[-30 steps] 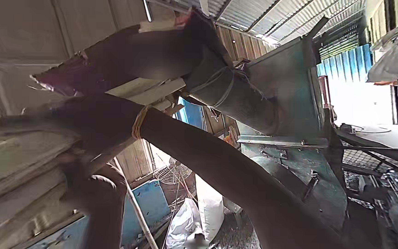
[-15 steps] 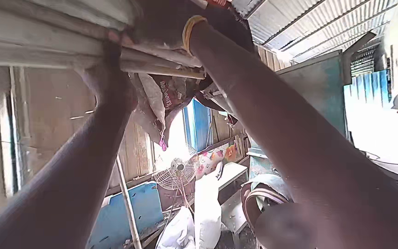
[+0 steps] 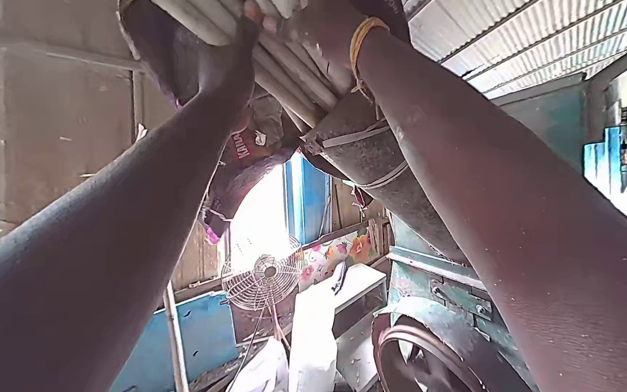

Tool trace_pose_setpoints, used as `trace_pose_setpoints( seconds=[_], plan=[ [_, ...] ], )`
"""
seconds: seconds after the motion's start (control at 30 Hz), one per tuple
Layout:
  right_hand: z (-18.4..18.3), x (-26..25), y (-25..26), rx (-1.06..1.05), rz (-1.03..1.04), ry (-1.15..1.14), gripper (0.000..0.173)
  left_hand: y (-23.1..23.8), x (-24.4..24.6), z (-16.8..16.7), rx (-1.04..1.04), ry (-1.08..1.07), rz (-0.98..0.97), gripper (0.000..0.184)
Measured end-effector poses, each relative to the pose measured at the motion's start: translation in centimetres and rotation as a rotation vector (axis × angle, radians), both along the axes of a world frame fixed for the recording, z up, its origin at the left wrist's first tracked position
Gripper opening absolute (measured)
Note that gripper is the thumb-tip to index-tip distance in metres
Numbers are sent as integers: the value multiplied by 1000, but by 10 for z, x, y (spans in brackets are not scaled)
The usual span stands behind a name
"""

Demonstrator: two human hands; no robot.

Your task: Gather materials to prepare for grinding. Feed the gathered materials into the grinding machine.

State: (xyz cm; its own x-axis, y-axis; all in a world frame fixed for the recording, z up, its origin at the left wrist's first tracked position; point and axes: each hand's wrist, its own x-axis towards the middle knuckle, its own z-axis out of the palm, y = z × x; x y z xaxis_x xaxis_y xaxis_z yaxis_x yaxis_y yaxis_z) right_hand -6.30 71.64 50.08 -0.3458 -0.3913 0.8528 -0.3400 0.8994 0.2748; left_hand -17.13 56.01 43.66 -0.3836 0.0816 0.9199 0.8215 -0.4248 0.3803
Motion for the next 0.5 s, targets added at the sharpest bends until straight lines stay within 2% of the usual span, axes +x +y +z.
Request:
trace_pose_setpoints(
  seconds=[0.03,0.13,0.17,0.23,0.33,0.37,0.43,0.5],
  plan=[
    [8,-10,17,-27,8,-7,40,6,-1,2,-75,-61,-33,62],
    [-5,-5,1,-444,-118,-60,65,19,-7,14,-300,-153,-128,65],
    [-4,-8,6,-456,-104,-56,67,23,-9,18,-332,-139,-149,68],
    [8,-27,32,-379,-70,18,58,35,-4,24,-251,-84,-131,64],
    [23,-40,26,-542,-148,-27,42,51,9,28,85,-50,21,52],
    [31,-53,34,-500,-136,3,38,54,11,27,128,-63,73,53],
    [40,-67,54,-367,-53,29,41,62,3,26,122,-131,123,65],
    [31,-60,46,-273,-19,81,44,70,-5,26,44,-170,31,64]
  ],
)
